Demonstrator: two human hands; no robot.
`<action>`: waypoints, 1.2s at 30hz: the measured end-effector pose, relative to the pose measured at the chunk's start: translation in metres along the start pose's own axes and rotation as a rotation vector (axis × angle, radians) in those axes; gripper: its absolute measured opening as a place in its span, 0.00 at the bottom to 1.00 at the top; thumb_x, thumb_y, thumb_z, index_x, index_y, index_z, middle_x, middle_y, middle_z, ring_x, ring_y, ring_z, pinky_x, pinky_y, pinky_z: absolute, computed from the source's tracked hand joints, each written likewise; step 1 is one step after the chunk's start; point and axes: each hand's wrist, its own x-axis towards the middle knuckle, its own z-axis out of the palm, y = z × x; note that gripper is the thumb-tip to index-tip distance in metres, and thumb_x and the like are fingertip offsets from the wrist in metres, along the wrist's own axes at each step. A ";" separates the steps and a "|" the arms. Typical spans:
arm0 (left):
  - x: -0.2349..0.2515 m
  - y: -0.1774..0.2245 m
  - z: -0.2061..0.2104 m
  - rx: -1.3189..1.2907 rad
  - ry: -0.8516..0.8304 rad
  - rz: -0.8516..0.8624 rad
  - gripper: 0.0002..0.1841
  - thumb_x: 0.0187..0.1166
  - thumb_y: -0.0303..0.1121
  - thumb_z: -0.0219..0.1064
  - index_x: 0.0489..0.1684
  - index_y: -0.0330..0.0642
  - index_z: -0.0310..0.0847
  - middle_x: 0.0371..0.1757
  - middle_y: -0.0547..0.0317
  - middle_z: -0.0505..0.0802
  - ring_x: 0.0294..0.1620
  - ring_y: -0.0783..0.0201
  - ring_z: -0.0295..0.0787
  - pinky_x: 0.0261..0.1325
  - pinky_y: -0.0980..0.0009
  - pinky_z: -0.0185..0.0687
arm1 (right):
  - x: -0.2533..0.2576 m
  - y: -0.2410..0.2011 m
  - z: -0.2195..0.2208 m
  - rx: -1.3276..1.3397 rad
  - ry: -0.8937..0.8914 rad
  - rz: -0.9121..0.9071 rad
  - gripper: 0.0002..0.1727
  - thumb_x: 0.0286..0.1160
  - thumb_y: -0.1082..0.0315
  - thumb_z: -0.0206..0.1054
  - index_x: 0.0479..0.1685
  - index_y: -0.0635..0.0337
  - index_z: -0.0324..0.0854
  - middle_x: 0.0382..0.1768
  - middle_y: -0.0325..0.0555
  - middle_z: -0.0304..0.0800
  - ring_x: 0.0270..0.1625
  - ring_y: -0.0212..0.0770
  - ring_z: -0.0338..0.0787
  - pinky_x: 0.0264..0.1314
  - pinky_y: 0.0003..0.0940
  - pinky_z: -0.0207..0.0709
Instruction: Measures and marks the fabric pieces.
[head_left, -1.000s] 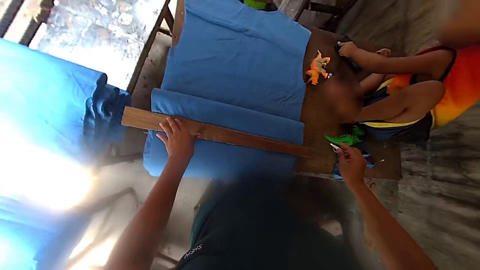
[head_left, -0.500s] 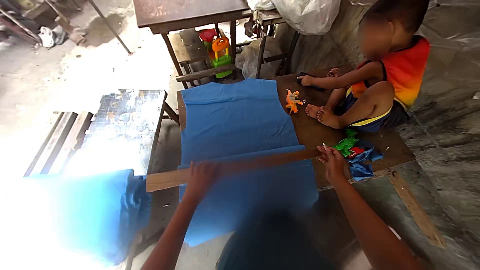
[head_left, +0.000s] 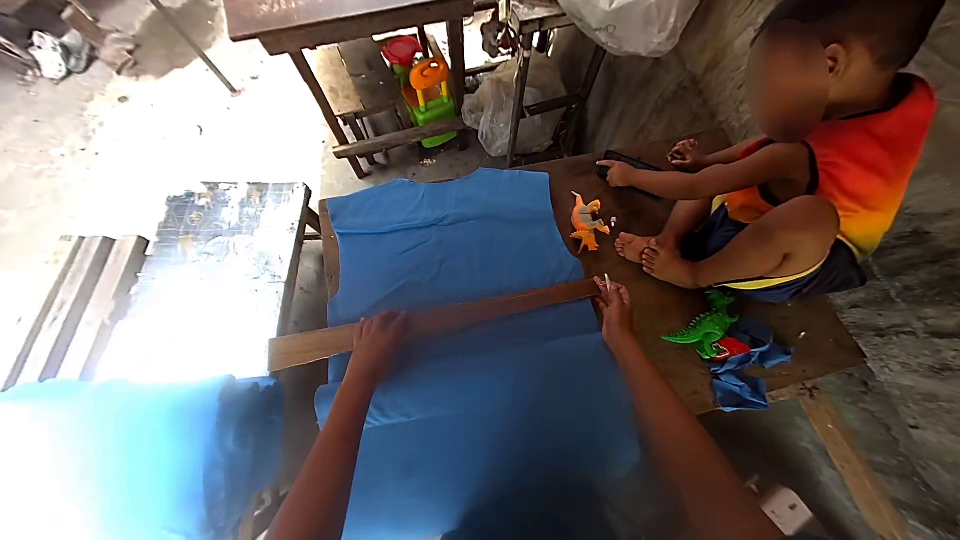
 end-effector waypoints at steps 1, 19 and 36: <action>-0.001 0.000 0.000 -0.002 0.016 0.006 0.24 0.83 0.38 0.68 0.79 0.45 0.78 0.74 0.38 0.83 0.78 0.34 0.76 0.78 0.27 0.59 | -0.001 0.001 0.000 -0.011 0.008 -0.015 0.21 0.96 0.66 0.39 0.68 0.76 0.68 0.73 0.62 0.81 0.74 0.41 0.82 0.75 0.35 0.73; -0.002 -0.001 0.000 -0.025 0.036 0.023 0.24 0.83 0.37 0.68 0.78 0.44 0.78 0.75 0.38 0.82 0.78 0.35 0.75 0.79 0.29 0.59 | -0.005 0.006 0.003 -0.121 0.019 -0.089 0.21 0.96 0.67 0.40 0.67 0.77 0.69 0.73 0.63 0.81 0.74 0.40 0.81 0.78 0.33 0.70; -0.004 0.010 -0.004 -0.016 0.029 -0.004 0.24 0.83 0.35 0.69 0.78 0.43 0.78 0.74 0.37 0.82 0.77 0.35 0.76 0.75 0.31 0.63 | -0.010 -0.002 0.006 -0.194 -0.002 -0.117 0.23 0.96 0.67 0.38 0.68 0.81 0.68 0.73 0.67 0.79 0.77 0.41 0.79 0.79 0.32 0.69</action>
